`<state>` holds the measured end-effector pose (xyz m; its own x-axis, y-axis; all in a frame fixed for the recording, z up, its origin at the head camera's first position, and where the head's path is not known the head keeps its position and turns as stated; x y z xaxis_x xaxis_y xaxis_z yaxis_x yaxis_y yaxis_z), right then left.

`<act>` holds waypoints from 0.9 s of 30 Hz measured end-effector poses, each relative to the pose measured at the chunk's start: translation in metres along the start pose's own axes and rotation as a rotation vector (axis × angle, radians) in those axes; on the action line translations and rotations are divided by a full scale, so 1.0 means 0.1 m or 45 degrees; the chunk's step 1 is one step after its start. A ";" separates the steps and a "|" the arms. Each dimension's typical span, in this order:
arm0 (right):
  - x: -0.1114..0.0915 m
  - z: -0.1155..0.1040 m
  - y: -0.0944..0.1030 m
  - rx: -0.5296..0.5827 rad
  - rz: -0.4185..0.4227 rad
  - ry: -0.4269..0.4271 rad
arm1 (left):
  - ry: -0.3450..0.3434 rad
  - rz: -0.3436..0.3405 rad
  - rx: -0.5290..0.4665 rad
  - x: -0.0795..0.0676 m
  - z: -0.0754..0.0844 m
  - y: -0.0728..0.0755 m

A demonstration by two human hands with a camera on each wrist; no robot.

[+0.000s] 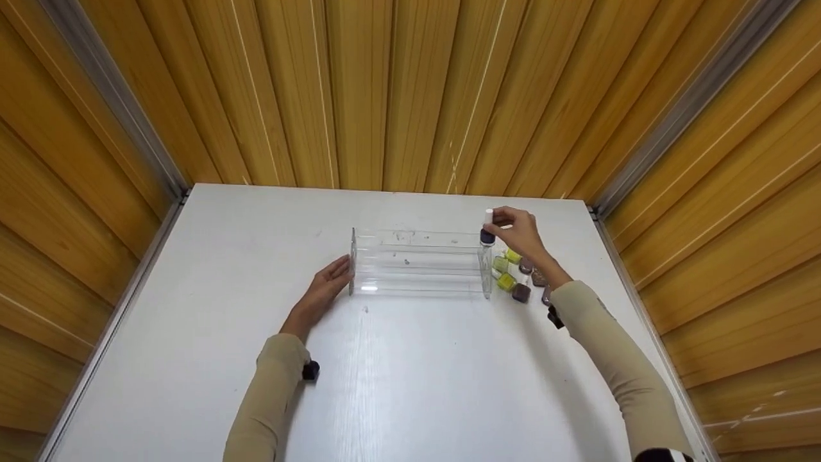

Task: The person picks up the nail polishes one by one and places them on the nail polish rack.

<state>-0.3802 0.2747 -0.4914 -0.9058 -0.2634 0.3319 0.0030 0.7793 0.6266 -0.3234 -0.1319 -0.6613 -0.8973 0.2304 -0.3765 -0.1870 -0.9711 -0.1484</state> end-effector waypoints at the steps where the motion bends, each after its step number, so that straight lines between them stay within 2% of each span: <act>1: 0.02 -0.02 -0.04 0.002 -0.018 0.012 | -0.001 0.002 0.000 0.00 0.00 0.00; 10: 0.18 -0.25 -0.31 0.034 -0.133 0.066 | 0.025 0.012 0.036 0.02 0.01 -0.03; 19: 0.29 -0.41 -0.61 0.103 -0.135 0.101 | 0.019 0.012 0.022 0.00 -0.01 0.03; 27: 0.38 -0.52 -0.76 0.147 -0.084 0.146 | 0.015 -0.004 -0.010 -0.01 -0.01 0.03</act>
<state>-0.3933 0.1762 -0.4895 -0.8482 -0.3738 0.3753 -0.1095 0.8169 0.5663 -0.3224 -0.1350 -0.6623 -0.8919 0.2341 -0.3868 -0.1865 -0.9698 -0.1570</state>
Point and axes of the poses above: each hand's wrist, its own x-axis towards the middle knuckle, its own y-axis out of the back of the hand, z = x × y, the point moved 4 cm from there along x, towards the middle knuckle, and after that the axes turned 10 degrees about y, right-handed, at the moved point
